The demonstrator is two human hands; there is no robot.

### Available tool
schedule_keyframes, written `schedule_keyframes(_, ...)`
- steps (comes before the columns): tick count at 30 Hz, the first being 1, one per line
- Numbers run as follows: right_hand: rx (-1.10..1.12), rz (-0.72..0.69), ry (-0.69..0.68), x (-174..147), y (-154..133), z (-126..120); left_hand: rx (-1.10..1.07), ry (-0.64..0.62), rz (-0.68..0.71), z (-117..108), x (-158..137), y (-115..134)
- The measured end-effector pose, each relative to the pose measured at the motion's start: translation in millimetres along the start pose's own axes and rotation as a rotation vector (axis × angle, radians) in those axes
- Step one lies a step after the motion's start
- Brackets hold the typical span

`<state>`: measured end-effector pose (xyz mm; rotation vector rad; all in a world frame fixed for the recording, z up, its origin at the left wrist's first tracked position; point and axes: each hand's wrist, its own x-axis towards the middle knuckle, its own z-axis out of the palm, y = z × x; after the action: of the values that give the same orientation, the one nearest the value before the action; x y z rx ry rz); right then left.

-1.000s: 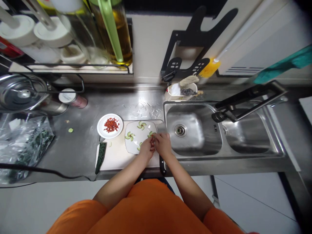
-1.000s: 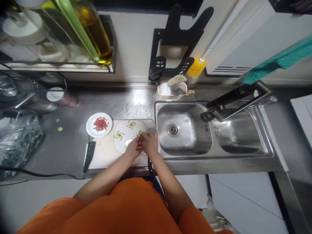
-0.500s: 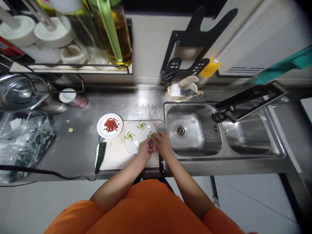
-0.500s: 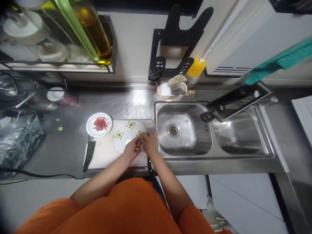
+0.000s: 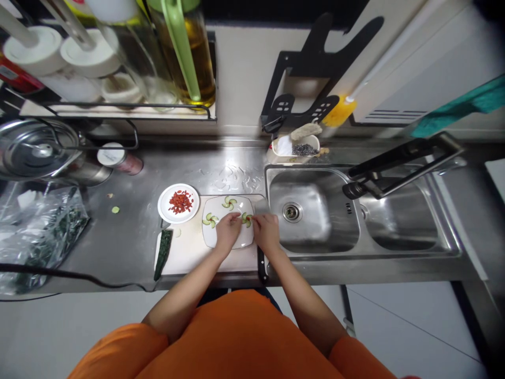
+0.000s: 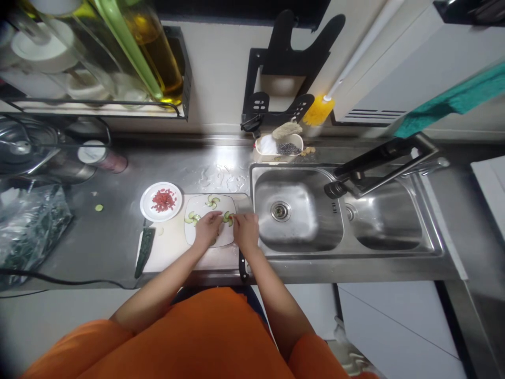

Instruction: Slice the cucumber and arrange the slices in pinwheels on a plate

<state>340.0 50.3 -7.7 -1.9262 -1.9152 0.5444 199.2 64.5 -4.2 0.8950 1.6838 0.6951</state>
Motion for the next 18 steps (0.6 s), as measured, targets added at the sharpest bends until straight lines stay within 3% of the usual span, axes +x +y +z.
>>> schedule_keyframes(6,-0.115,0.055,-0.067,9.6,-3.7,1.1,0.271,0.015,0.367,-3.4,5.5,-9.4)
schedule_keyframes(18,-0.276,0.173,-0.248,26.3,-27.0,-8.8,0.464,0.044,0.547,-4.7,4.0,-18.7)
